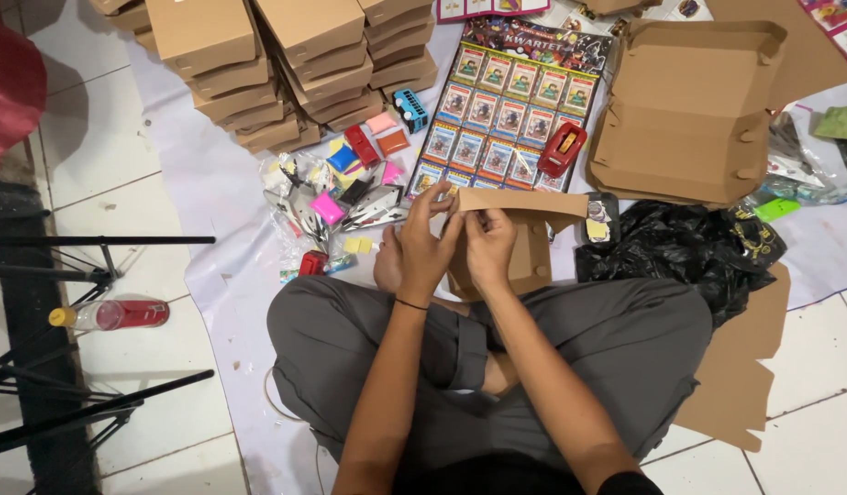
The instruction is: The person folds a small cardboard box and packs a toy car wrapped in plastic inside it.
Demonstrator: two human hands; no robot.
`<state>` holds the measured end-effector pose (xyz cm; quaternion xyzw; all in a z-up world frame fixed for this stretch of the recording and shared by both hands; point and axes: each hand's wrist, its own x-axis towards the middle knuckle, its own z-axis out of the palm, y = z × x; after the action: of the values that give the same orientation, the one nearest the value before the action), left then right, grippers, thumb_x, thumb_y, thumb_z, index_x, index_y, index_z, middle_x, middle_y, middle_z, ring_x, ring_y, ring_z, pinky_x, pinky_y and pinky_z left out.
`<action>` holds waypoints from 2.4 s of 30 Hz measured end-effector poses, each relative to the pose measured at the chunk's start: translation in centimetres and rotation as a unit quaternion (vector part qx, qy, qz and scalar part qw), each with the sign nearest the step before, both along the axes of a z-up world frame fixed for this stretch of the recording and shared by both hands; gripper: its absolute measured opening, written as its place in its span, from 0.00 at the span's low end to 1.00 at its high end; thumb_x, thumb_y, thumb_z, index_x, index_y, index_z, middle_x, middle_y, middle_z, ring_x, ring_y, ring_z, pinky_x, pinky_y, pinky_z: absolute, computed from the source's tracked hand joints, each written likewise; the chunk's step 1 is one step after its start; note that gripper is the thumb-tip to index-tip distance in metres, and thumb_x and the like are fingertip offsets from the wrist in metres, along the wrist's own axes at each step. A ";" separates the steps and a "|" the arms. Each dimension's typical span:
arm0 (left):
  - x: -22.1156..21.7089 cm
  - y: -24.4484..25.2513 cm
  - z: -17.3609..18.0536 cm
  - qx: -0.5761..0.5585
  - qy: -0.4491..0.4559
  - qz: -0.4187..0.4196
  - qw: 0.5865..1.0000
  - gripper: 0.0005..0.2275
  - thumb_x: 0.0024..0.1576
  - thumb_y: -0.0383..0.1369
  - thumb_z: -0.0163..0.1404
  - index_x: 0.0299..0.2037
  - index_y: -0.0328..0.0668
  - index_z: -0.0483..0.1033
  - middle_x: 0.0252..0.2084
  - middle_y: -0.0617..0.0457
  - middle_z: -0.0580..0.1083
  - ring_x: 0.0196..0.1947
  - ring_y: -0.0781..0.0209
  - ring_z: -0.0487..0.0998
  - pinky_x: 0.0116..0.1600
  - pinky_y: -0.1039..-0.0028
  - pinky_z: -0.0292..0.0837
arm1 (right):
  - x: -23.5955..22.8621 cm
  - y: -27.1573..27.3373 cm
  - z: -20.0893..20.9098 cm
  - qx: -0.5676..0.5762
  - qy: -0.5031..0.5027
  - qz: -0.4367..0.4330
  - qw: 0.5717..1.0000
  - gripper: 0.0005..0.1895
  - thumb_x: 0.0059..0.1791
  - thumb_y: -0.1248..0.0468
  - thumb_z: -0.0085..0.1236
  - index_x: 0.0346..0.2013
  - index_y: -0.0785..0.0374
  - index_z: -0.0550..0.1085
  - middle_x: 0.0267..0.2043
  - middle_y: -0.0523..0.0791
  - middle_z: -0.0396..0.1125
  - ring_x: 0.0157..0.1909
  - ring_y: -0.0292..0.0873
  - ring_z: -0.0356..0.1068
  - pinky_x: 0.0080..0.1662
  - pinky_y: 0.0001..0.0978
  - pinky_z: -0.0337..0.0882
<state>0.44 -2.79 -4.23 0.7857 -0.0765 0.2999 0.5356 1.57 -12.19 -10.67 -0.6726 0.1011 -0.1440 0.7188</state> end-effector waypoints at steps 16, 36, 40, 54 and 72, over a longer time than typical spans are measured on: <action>2.2 2.2 -5.7 0.192 -0.035 0.211 0.958 0.17 0.58 0.21 0.52 0.58 0.41 0.78 0.42 0.50 0.79 0.42 0.54 0.81 0.48 0.71 0.77 | -0.8 -15.9 7.7 -0.515 0.254 0.279 0.770 0.19 0.48 0.48 0.57 0.44 0.56 0.82 0.38 0.50 0.79 0.48 0.61 0.76 0.50 0.55 0.73; 2.6 1.3 -6.4 0.106 -0.004 0.191 0.976 0.21 0.62 0.27 0.53 0.67 0.48 0.71 0.49 0.50 0.79 0.45 0.54 0.82 0.42 0.76 0.82 | 2.6 -12.4 -2.6 -0.500 -0.037 -0.010 0.865 0.10 0.56 0.65 0.52 0.32 0.65 0.76 0.25 0.57 0.70 0.34 0.64 0.74 0.33 0.54 0.70; 2.4 1.5 -7.6 0.111 0.028 0.159 0.981 0.20 0.61 0.30 0.55 0.65 0.46 0.71 0.49 0.48 0.79 0.44 0.51 0.82 0.42 0.69 0.82 | 2.3 -13.1 -3.2 -0.467 0.012 0.008 0.884 0.11 0.56 0.63 0.51 0.43 0.66 0.79 0.26 0.58 0.72 0.35 0.65 0.74 0.35 0.55 0.71; 2.5 1.5 -9.7 0.085 0.041 0.186 0.978 0.27 0.53 0.24 0.53 0.66 0.37 0.69 0.48 0.42 0.78 0.40 0.46 0.81 0.42 0.67 0.81 | 1.8 -36.1 -0.3 -0.626 0.249 -0.033 0.739 0.29 0.40 0.51 0.75 0.50 0.62 0.81 0.43 0.56 0.75 0.47 0.65 0.75 0.47 0.54 0.74; -7.4 -2.4 2.0 -0.171 0.152 -0.056 0.972 0.20 0.61 0.28 0.49 0.63 0.31 0.69 0.40 0.56 0.77 0.34 0.67 0.75 0.42 0.80 0.72 | -8.3 -17.0 11.7 -0.456 -0.185 -0.102 0.864 0.06 0.53 0.78 0.57 0.44 0.73 0.75 0.41 0.51 0.72 0.36 0.47 0.67 0.42 0.37 0.67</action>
<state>-7.01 -5.15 -2.28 0.7132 0.0142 0.1550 0.6835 -6.77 -29.23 1.06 -0.8724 -0.0432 -0.3684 0.3184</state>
